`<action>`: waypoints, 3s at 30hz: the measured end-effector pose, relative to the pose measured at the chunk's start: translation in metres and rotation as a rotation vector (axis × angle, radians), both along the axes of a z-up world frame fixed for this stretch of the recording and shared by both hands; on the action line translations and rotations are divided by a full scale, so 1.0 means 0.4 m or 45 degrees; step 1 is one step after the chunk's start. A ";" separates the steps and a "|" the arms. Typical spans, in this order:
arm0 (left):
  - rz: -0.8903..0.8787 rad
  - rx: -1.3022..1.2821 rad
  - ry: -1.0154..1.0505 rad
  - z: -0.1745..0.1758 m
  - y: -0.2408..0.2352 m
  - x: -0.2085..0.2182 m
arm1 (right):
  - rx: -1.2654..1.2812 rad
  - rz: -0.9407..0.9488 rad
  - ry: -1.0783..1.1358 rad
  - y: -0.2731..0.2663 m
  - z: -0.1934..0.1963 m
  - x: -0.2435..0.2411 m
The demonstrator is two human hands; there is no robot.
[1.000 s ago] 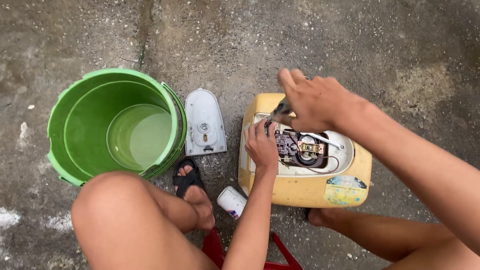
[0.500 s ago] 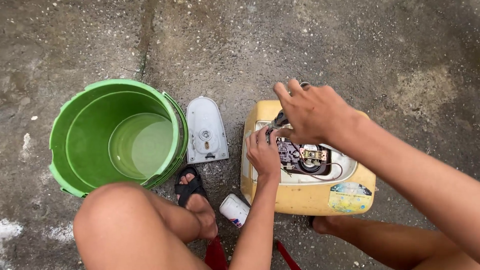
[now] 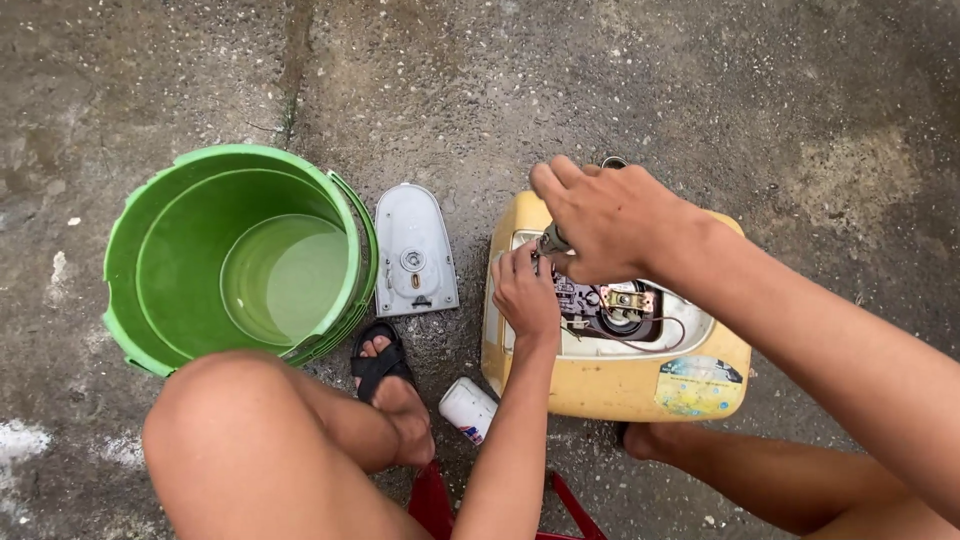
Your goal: The person sits on a stool and uses a screwdriver to adjust components inside a yellow electrical device. They manipulate wires and internal parts while occasionally reaching for a green bucket nearby.
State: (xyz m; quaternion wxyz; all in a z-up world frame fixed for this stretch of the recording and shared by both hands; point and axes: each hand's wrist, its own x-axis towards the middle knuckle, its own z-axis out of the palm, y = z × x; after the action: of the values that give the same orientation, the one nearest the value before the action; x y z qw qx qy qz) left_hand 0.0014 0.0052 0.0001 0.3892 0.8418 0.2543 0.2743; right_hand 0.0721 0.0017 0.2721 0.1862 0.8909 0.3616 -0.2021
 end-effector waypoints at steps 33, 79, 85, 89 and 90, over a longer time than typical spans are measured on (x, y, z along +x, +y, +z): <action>-0.048 -0.495 0.220 0.072 0.046 -0.028 | -0.091 0.044 -0.200 0.019 -0.087 0.003; -0.434 -0.179 -0.045 -0.010 0.130 -0.006 | 0.155 -0.003 0.250 0.053 -0.085 0.022; -0.429 -0.175 -0.045 0.035 0.126 -0.013 | 0.389 0.448 -0.611 0.013 -0.155 0.007; -0.458 -0.244 0.018 0.052 0.127 -0.021 | -0.112 0.315 -0.183 0.028 -0.074 0.004; -0.475 -0.258 -0.013 0.045 0.126 -0.018 | -0.282 0.234 -0.003 0.037 -0.051 0.012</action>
State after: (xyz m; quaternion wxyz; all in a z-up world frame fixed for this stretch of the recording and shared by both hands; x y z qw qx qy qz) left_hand -0.0059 0.0557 0.0180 0.5170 0.8296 0.1184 0.1746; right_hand 0.0768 0.0167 0.2518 0.3014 0.8282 0.4170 -0.2219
